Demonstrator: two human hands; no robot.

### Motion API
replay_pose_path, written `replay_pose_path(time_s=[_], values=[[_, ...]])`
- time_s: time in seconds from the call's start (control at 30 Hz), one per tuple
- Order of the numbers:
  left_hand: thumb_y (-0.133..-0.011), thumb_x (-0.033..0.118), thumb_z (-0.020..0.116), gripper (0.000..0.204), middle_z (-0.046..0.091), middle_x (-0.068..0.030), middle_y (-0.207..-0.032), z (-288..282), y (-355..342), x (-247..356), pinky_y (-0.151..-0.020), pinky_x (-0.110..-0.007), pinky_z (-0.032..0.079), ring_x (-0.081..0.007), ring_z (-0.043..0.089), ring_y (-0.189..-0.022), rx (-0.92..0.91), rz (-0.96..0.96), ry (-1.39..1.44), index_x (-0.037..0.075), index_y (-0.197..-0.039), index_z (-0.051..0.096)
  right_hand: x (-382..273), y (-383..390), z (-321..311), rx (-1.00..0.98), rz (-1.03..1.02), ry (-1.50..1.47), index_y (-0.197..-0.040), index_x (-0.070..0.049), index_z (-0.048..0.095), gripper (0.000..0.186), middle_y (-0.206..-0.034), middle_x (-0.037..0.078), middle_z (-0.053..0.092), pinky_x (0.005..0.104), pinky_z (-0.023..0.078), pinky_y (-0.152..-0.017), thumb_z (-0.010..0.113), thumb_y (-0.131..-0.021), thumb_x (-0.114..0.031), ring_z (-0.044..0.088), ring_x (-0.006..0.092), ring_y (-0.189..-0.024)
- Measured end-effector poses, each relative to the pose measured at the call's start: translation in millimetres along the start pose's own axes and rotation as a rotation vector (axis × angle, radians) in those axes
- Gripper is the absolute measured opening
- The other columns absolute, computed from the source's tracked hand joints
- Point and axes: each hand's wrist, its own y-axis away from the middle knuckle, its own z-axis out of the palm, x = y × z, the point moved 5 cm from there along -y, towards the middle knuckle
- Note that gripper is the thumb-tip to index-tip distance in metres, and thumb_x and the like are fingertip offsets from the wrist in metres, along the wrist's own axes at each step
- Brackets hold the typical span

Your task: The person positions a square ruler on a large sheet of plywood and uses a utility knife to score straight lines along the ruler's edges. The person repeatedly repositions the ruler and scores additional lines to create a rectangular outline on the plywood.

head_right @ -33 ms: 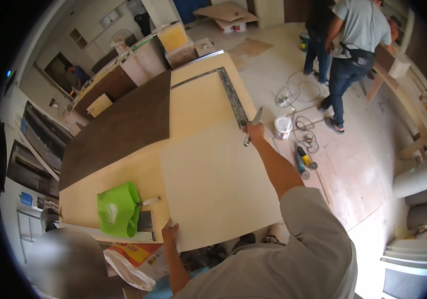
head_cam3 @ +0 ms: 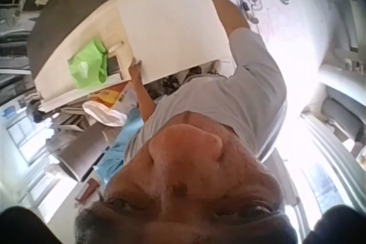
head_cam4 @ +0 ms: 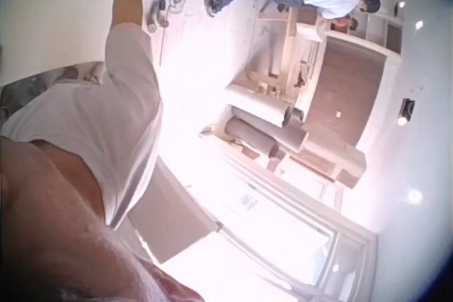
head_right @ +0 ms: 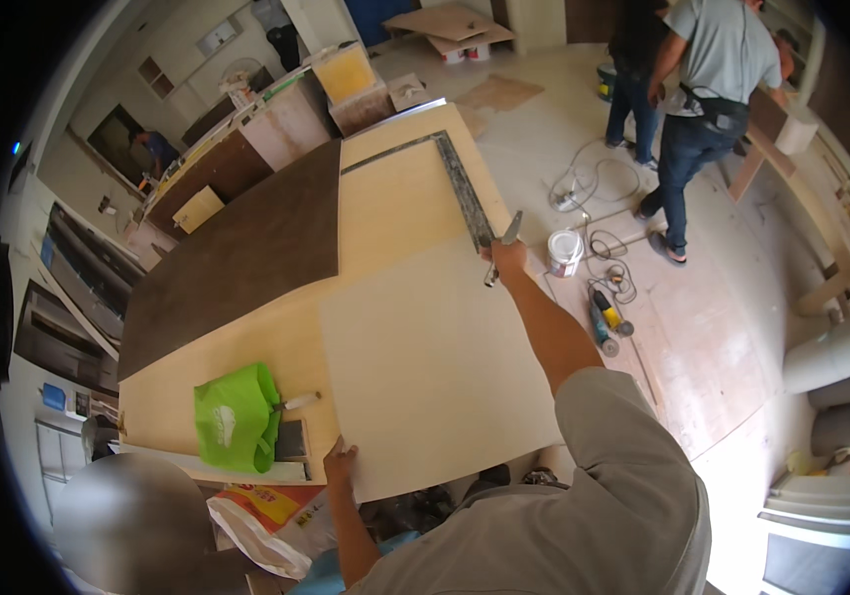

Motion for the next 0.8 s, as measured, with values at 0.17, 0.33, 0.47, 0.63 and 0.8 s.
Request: replay_pose_path(time_s=[0.17, 0.33, 0.47, 0.63, 0.8], values=[[-0.083, 0.0, 0.071, 0.058, 0.062, -0.0032, -0.088, -3.2, 18.5, 16.1, -0.067, -0.022, 0.044, -0.0103, 0.049, -0.068, -0.011, -0.066, -0.091, -0.008, -0.136, 0.051, 0.4, -19.4, 29.5, 0.082, 0.054, 0.11, -0.104, 0.015, 0.056, 0.023, -0.081, 0.022, 0.07, 0.0332, 0.062, -0.055, 0.053, -0.088, -0.002, 0.072, 0.0266, -0.063], [-0.084, 0.001, 0.07, 0.056, 0.045, 0.0047, -0.071, -14.6, 28.0, 21.6, -0.056, -0.024, 0.036, -0.0068, 0.038, -0.062, 0.008, -0.016, -0.17, -0.002, -0.137, 0.053, 1.5, -28.8, 21.2, 0.023, 0.085, 0.247, -0.104, 0.012, 0.056, 0.021, -0.084, 0.022, 0.069, 0.0307, 0.061, -0.055, 0.055, -0.088, -0.002, 0.072, 0.0257, -0.064], [-0.084, 0.012, 0.074, 0.023, 0.039, 0.0056, -0.067, -27.1, 26.7, 27.3, -0.053, -0.026, 0.028, -0.0074, 0.032, -0.06, 0.181, 0.102, -0.208, -0.006, -0.094, 0.064, -12.6, -45.5, -2.6, 0.08, 0.112, 0.374, -0.102, 0.007, 0.06, 0.018, -0.075, 0.016, 0.07, 0.0312, 0.053, -0.044, 0.056, -0.087, -0.003, 0.071, 0.021, -0.059], [-0.084, 0.024, 0.077, 0.034, 0.045, 0.0043, -0.062, -41.9, 28.9, 34.2, -0.054, -0.028, 0.03, -0.0094, 0.035, -0.059, 0.337, 0.303, -0.266, -0.004, -0.076, 0.059, -8.4, -88.3, -47.1, -0.083, 0.097, 1.055, -0.096, 0.003, 0.065, 0.021, -0.073, 0.012, 0.071, 0.0431, 0.054, -0.056, 0.064, -0.083, -0.013, 0.071, 0.0265, -0.065], [-0.086, 0.032, 0.075, 0.04, 0.058, -0.0009, -0.066, -49.0, 34.3, 20.7, -0.055, -0.028, 0.038, -0.011, 0.046, -0.06, 0.363, 0.218, -0.154, -0.005, -0.077, 0.064, -6.7, -87.9, -69.2, -0.165, -0.176, 1.397, -0.08, -0.001, 0.07, 0.021, -0.06, 0.007, 0.069, 0.0364, 0.054, -0.045, 0.064, -0.084, -0.021, 0.066, 0.0181, -0.05]])
